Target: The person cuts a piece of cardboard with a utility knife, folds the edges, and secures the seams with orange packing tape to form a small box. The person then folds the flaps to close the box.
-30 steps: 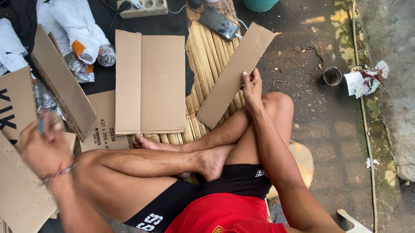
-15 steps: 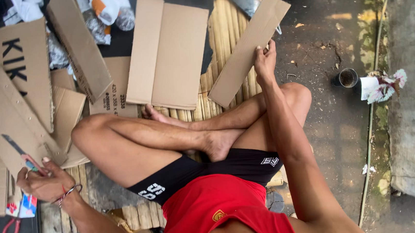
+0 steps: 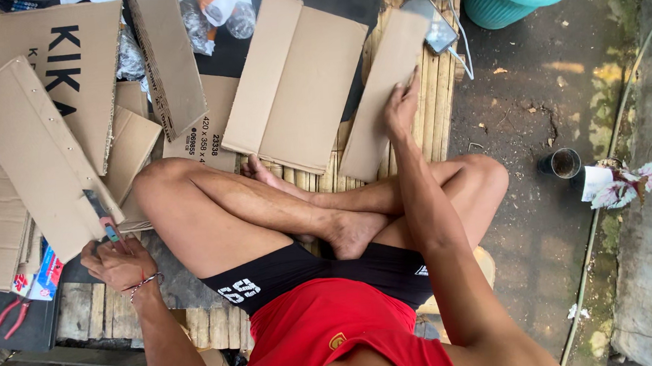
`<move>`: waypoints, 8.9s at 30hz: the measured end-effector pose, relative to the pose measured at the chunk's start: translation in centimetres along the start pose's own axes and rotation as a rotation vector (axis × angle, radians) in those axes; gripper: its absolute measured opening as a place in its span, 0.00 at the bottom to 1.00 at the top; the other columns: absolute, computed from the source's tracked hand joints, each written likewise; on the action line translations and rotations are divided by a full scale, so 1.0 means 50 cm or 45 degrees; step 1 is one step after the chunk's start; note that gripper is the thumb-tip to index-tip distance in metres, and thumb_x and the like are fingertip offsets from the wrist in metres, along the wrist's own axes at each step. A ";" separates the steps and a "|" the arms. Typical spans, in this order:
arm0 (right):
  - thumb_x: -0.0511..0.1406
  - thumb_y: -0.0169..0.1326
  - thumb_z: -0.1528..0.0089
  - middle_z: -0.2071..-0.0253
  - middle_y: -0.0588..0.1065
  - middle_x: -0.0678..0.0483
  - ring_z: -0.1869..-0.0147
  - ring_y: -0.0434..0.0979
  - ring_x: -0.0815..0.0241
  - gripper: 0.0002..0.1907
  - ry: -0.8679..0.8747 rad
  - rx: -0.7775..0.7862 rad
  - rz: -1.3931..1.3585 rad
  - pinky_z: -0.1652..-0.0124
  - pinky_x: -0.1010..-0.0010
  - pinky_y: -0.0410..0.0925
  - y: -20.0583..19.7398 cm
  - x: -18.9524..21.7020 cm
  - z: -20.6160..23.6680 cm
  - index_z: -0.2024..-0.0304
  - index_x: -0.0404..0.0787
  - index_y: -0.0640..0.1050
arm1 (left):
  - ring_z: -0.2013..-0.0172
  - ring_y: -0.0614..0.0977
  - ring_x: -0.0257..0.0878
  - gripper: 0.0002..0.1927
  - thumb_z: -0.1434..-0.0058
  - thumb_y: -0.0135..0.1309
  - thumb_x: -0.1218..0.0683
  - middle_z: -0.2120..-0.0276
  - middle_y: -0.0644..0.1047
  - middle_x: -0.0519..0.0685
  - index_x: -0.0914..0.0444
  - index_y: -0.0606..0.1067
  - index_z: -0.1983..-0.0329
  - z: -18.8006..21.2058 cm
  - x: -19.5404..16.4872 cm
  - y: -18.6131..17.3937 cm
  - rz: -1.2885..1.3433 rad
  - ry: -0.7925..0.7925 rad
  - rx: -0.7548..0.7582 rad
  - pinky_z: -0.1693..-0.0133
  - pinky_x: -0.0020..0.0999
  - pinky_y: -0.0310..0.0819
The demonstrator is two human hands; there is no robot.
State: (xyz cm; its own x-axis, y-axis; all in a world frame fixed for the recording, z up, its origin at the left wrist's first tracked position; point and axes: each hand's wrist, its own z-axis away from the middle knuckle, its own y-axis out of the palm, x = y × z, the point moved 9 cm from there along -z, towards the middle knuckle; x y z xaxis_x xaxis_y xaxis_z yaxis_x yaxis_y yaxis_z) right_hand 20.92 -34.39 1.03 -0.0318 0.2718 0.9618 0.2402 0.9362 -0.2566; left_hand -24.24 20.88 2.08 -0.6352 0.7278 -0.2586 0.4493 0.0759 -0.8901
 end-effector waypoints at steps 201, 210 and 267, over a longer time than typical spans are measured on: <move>0.69 0.68 0.68 0.22 0.28 0.35 0.20 0.26 0.23 0.90 -0.255 1.351 1.867 0.31 0.27 0.41 0.121 -0.037 0.265 0.24 0.33 0.33 | 0.25 0.35 0.61 0.57 0.52 0.64 0.28 0.22 0.35 0.52 0.38 0.49 0.21 0.078 -0.885 0.394 0.168 1.004 1.171 0.33 0.76 0.30; 0.71 0.68 0.68 0.24 0.37 0.25 0.21 0.26 0.27 0.90 -0.302 1.298 1.820 0.31 0.27 0.34 0.127 -0.050 0.249 0.25 0.28 0.35 | 0.24 0.36 0.61 0.56 0.52 0.64 0.29 0.21 0.37 0.52 0.37 0.51 0.22 0.070 -0.893 0.380 0.157 1.008 1.167 0.34 0.78 0.32; 0.63 0.73 0.64 0.25 0.30 0.23 0.23 0.28 0.16 0.83 -0.140 1.244 1.542 0.27 0.37 0.33 0.103 -0.035 0.264 0.22 0.44 0.39 | 0.25 0.34 0.62 0.57 0.52 0.70 0.37 0.22 0.36 0.53 0.39 0.54 0.22 0.069 -0.885 0.380 0.244 0.929 1.293 0.35 0.82 0.31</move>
State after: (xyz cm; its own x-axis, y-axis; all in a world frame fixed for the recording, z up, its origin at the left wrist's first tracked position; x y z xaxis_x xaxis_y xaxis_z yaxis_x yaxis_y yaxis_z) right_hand 9.40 -27.09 -3.25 -0.3718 0.9172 0.1430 -0.5254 -0.0809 -0.8470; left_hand 10.20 -12.24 -4.68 0.0250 0.8994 -0.4364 -0.3932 -0.3925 -0.8315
